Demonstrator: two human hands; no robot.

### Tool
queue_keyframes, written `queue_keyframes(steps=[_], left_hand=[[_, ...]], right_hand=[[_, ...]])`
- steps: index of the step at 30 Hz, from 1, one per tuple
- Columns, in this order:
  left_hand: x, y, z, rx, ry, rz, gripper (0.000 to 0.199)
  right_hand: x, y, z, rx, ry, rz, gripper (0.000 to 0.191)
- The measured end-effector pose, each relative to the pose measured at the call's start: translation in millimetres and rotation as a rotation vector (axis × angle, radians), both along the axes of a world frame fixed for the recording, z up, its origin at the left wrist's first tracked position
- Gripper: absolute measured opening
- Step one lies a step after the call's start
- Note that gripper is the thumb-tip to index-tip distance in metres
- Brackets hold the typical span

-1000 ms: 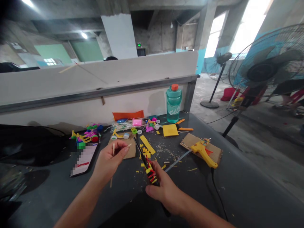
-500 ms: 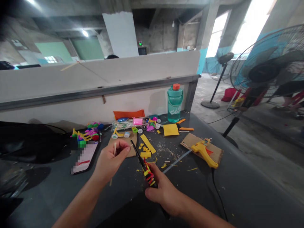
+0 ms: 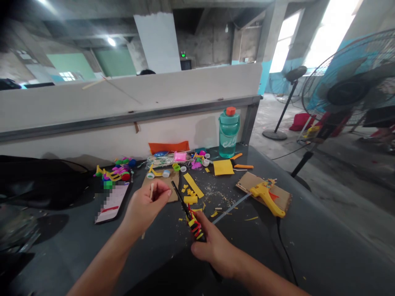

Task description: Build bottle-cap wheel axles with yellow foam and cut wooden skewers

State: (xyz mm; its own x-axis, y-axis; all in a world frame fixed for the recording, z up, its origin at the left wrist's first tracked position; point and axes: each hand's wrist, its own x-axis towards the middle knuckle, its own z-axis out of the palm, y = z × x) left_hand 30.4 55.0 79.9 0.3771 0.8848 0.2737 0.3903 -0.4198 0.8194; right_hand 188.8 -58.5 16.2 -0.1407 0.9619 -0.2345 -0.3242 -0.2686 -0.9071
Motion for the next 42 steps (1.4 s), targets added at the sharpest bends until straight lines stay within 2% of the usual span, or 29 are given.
queue_keyframes(steps=[14, 22, 30, 42], left_hand=[[-0.8, 0.4, -1.5, 0.01, 0.042, -0.017, 0.014], [0.9, 3.6, -6.3, -0.009, 0.049, -0.017, 0.013], [1.9, 5.6, -7.5, -0.044, 0.156, -0.022, 0.033], [-1.7, 4.3, -3.9, 0.017, 0.208, -0.026, 0.024]], right_hand=[[1.7, 1.9, -6.0, -0.011, 0.001, 0.034, 0.071], [4.9, 1.7, -5.0, 0.017, -0.06, 0.084, 0.064], [0.0, 4.2, 0.8, 0.016, -0.143, 0.027, 0.067], [3.5, 4.1, -4.0, 0.004, -0.081, 0.074, 0.064]])
